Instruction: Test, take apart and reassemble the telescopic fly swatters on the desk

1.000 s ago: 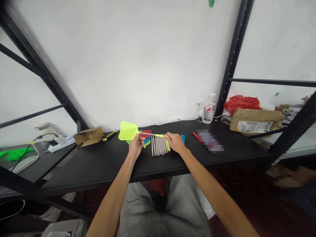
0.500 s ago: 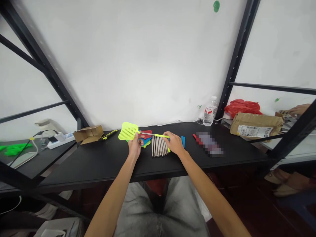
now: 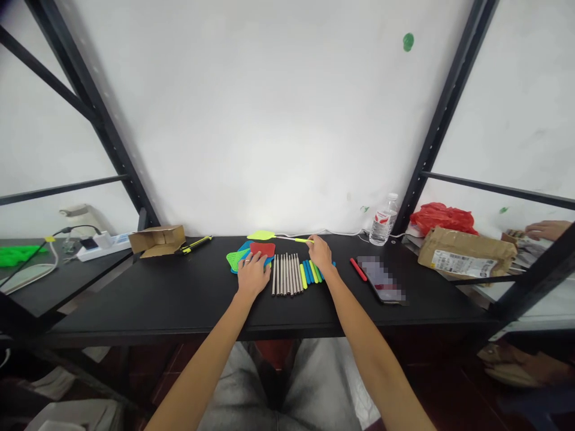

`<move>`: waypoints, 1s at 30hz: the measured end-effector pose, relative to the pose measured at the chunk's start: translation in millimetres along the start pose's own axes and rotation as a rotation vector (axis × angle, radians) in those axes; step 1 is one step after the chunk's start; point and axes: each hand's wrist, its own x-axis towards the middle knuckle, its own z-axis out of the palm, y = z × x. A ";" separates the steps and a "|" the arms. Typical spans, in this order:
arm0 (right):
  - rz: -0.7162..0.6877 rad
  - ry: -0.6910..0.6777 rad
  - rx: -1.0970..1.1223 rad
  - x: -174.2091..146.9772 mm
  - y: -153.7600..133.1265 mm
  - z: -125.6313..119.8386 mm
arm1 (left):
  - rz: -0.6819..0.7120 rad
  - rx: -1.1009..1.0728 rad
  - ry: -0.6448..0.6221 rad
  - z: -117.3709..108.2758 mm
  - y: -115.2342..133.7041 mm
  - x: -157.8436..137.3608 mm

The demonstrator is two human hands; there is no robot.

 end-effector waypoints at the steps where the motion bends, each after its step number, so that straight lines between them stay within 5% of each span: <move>1: 0.006 -0.024 -0.016 3.7 1.3 3.1 | -0.007 0.023 -0.014 0.9 -0.1 -0.4; 11: 0.054 -0.165 -0.216 21.7 -3.1 16.0 | -0.069 0.119 0.023 -8.8 1.5 -5.4; 16: -0.002 -0.109 -0.197 18.8 -1.3 -2.3 | -0.089 0.096 0.028 -8.1 1.2 -6.0; 23: -0.054 0.147 -0.206 -36.5 38.5 -49.0 | -0.108 0.065 0.044 -9.1 1.1 -6.0; 30: -0.044 0.038 -0.210 -71.6 37.4 -38.7 | -0.099 0.063 0.034 -11.3 0.2 -5.8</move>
